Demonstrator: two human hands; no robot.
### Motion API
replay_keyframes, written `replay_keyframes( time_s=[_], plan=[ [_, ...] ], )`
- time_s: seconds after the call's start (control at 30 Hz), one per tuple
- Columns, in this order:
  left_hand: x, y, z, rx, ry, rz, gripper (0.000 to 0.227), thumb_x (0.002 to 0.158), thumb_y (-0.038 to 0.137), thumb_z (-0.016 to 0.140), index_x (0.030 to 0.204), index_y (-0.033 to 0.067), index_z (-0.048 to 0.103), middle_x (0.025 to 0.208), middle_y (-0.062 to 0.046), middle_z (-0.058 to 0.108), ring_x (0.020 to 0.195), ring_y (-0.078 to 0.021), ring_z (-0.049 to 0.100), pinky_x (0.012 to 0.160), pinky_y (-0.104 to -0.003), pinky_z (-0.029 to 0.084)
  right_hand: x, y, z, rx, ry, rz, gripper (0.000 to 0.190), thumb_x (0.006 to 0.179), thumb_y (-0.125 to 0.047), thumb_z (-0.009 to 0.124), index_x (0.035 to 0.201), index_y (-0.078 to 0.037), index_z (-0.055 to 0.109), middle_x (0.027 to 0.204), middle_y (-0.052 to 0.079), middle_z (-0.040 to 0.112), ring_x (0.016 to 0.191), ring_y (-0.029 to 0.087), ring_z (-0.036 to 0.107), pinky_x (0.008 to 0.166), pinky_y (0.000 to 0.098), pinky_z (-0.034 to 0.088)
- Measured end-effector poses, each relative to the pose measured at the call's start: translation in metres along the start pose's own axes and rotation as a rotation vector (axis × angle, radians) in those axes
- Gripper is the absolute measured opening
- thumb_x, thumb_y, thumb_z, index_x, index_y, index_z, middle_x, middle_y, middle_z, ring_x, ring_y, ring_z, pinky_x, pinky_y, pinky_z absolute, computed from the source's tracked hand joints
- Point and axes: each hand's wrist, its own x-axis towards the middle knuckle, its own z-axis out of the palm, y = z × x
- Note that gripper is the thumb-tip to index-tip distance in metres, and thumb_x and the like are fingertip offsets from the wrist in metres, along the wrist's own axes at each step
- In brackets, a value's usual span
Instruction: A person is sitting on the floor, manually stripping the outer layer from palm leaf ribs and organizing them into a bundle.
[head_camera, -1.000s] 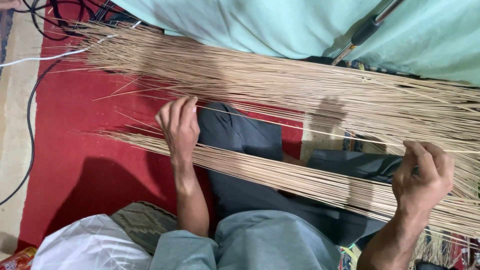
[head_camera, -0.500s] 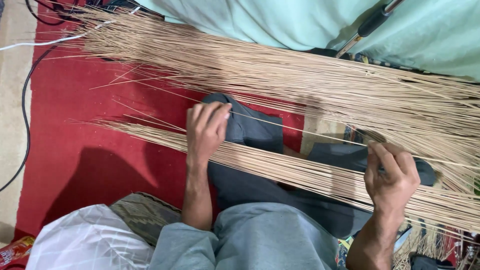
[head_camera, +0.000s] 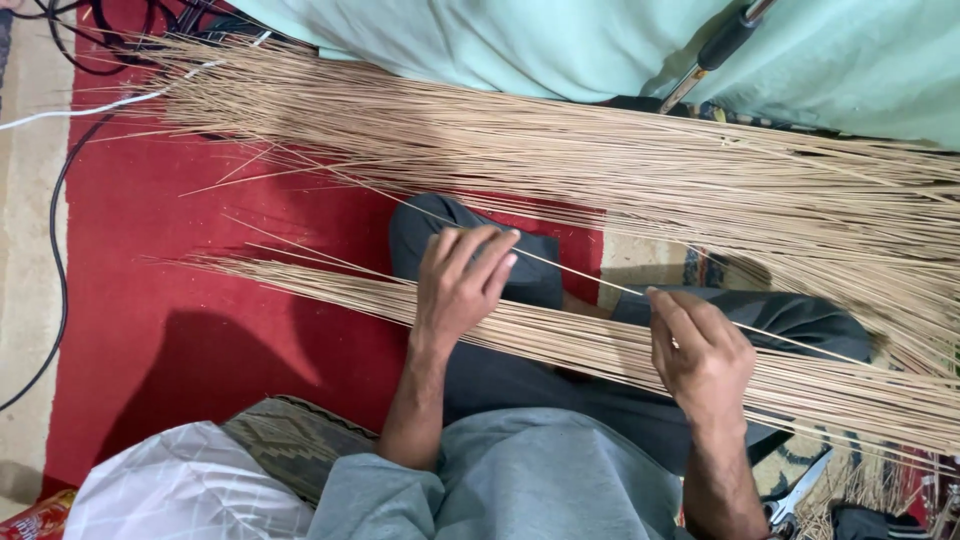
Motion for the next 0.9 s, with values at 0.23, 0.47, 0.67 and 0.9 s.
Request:
replay_keyframes(
  time_s=[0.23, 0.47, 0.67, 0.9],
  plan=[
    [0.017, 0.068, 0.017, -0.024, 0.017, 0.067, 0.019, 0.094, 0.021, 0.069, 0.112, 0.0213, 0.072, 0.096, -0.003, 0.063, 0.074, -0.0196, 0.054, 0.064, -0.031, 0.044, 0.023, -0.028, -0.005, 0.028, 0.005, -0.013, 0.018, 0.088, -0.003, 0.077, 0.099, -0.017, 0.081, 0.092, 0.001, 0.074, 0.080, 0.019, 0.073, 0.074, 0.0311, 0.059],
    [0.011, 0.022, -0.001, -0.043, 0.060, 0.001, 0.009, 0.096, 0.020, 0.065, 0.097, 0.0193, 0.073, 0.087, -0.003, 0.062, 0.067, -0.0229, 0.054, 0.063, -0.034, 0.047, -0.017, 0.035, -0.002, 0.067, -0.011, 0.033, 0.008, 0.093, -0.006, 0.083, 0.099, -0.011, 0.082, 0.093, 0.006, 0.075, 0.084, 0.025, 0.073, 0.078, 0.0347, 0.059],
    [0.013, 0.038, 0.007, -0.019, 0.057, -0.011, 0.012, 0.097, 0.019, 0.064, 0.104, 0.0177, 0.074, 0.092, -0.004, 0.065, 0.070, -0.0220, 0.057, 0.063, -0.032, 0.049, -0.020, 0.031, 0.003, 0.060, 0.009, 0.025, 0.008, 0.094, -0.004, 0.081, 0.100, -0.009, 0.082, 0.092, 0.007, 0.073, 0.083, 0.026, 0.072, 0.078, 0.0365, 0.059],
    [0.027, 0.094, 0.019, -0.052, 0.050, 0.061, 0.012, 0.098, 0.017, 0.061, 0.102, 0.0164, 0.072, 0.090, -0.005, 0.061, 0.066, -0.0202, 0.055, 0.057, -0.030, 0.046, 0.022, -0.023, -0.011, 0.113, -0.014, 0.017, 0.010, 0.091, -0.004, 0.079, 0.098, -0.011, 0.081, 0.089, 0.004, 0.072, 0.080, 0.023, 0.072, 0.075, 0.0344, 0.059]
  ],
)
